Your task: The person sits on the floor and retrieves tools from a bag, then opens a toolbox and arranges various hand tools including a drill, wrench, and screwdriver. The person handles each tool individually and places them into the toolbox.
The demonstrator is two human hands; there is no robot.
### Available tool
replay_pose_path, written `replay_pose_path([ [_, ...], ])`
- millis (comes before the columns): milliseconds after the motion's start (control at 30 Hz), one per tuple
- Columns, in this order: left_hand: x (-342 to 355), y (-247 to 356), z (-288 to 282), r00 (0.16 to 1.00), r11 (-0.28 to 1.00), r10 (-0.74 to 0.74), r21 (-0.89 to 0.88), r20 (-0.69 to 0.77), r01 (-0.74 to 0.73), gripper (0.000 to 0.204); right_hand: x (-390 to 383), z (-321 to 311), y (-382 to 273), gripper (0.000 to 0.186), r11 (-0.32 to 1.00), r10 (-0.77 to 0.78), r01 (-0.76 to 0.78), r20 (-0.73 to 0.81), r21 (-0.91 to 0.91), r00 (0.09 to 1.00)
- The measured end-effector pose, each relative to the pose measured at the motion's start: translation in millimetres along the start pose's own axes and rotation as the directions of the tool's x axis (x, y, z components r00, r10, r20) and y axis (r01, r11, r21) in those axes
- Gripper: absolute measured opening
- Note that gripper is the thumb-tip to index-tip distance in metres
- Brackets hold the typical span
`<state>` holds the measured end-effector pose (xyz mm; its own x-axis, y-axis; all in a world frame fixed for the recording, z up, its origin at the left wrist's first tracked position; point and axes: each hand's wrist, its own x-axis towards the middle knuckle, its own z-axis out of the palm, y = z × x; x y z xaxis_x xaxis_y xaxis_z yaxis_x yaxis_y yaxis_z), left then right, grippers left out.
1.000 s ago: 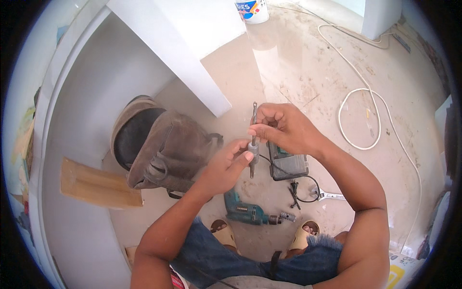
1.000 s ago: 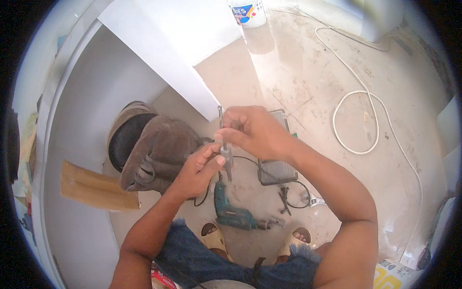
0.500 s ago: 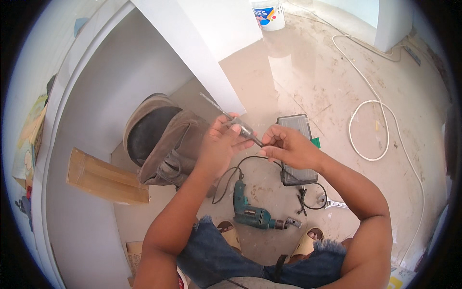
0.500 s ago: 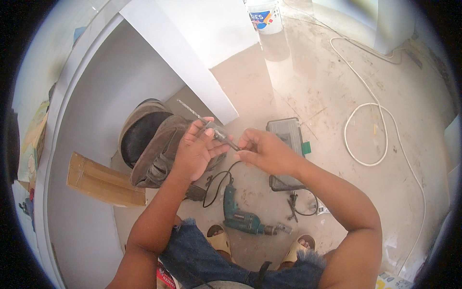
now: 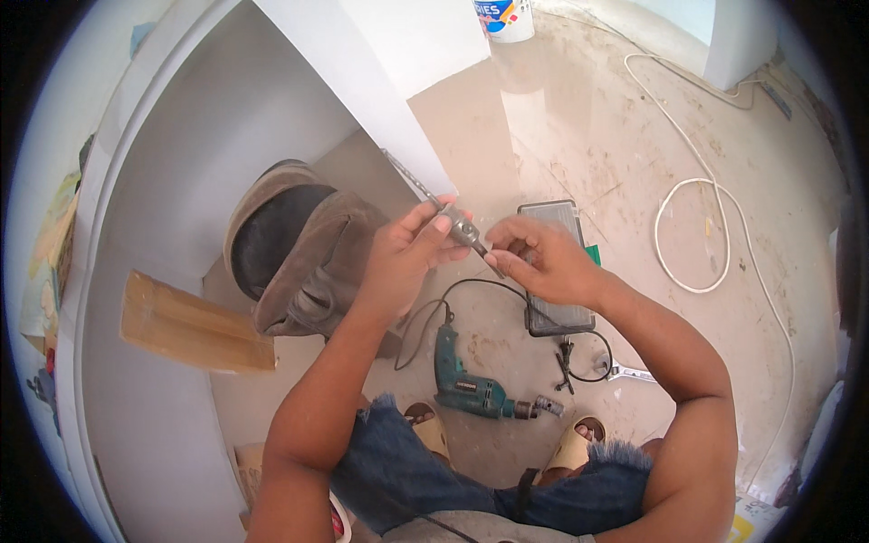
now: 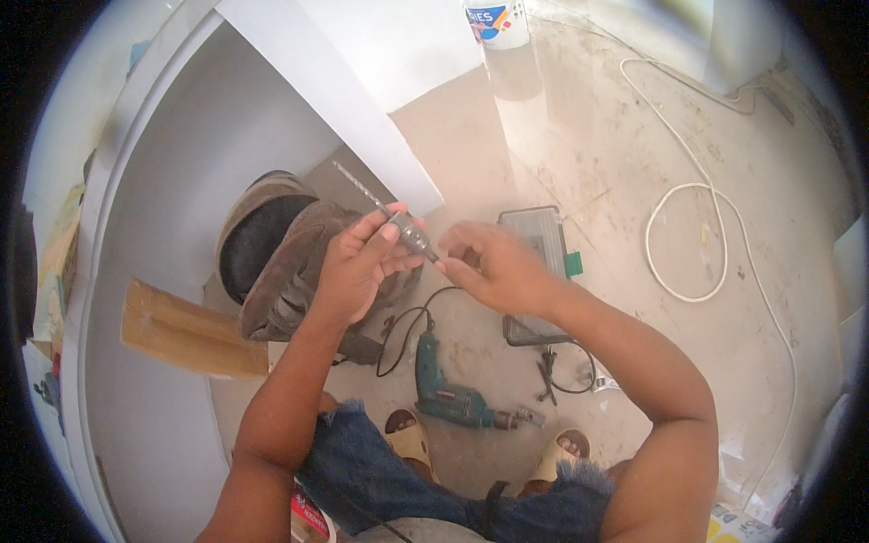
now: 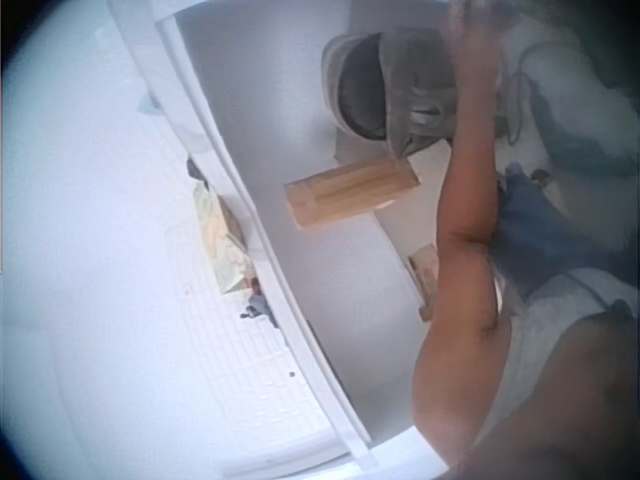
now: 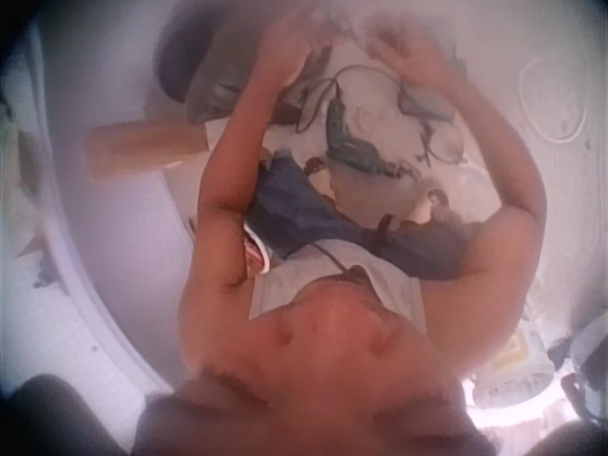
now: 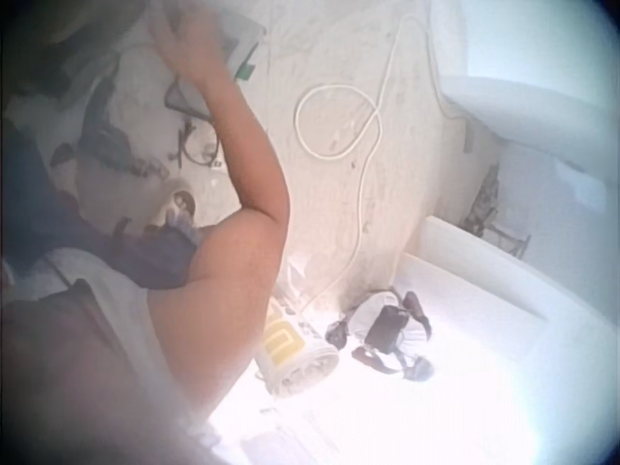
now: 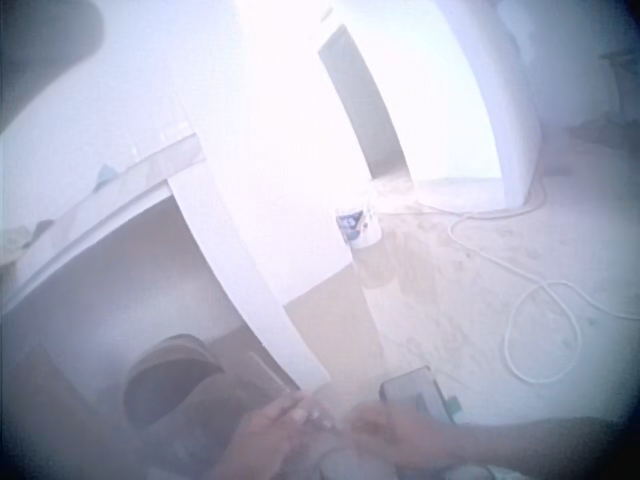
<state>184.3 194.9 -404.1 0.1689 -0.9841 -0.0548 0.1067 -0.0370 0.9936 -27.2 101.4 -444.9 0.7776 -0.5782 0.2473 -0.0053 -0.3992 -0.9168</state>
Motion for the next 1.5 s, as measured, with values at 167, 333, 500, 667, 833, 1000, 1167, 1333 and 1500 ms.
replay_pose_path([
  [167, -3, -1, 11, 1.000, 0.994, 0.017, 0.111, -0.021, -0.014, 0.044, 4, 2, -15, 0.024, 0.884, -0.301, 0.244, -0.087, -0.399, 0.950],
  [333, -4, -8, 13, 1.000, 0.990, 0.016, 0.139, -0.013, -0.014, 0.040, 8, 5, -12, 0.024, 0.765, -0.351, 0.277, -0.016, -0.581, 0.936],
  [500, -4, -6, 20, 0.999, 0.977, 0.031, 0.212, -0.023, -0.025, 0.039, 8, 7, -8, 0.024, 0.712, -0.377, 0.276, -0.020, -0.646, 0.926],
  [667, -1, -23, 18, 0.999, 0.970, 0.015, 0.245, -0.047, -0.003, 0.039, 3, 4, 3, 0.031, 0.829, -0.228, 0.206, 0.021, -0.521, 0.973],
  [833, -7, -16, 14, 0.999, 0.998, -0.011, 0.054, -0.032, 0.013, 0.036, -16, -55, 59, 0.040, 0.881, 0.336, -0.175, 0.320, -0.440, 0.886],
  [1000, -1, -7, 17, 0.998, 0.981, -0.034, -0.190, 0.045, 0.042, 0.032, -179, -77, 252, 0.045, 0.313, 0.923, -0.111, 0.275, -0.943, 0.269],
  [1167, 1, -5, 3, 0.998, 0.965, -0.018, -0.261, 0.068, 0.035, 0.035, -282, -20, 262, 0.037, 0.344, 0.869, -0.083, 0.284, -0.935, 0.405],
  [1333, 3, 3, -2, 1.000, 0.959, -0.003, -0.283, 0.026, 0.010, 0.037, -253, -39, 238, 0.022, 0.440, 0.827, -0.326, 0.237, -0.837, 0.509],
  [1500, 1, 3, 1, 0.999, 0.961, -0.016, -0.277, 0.037, 0.025, 0.035, -225, -128, 222, 0.022, 0.493, 0.849, -0.814, -0.037, -0.306, 0.528],
])
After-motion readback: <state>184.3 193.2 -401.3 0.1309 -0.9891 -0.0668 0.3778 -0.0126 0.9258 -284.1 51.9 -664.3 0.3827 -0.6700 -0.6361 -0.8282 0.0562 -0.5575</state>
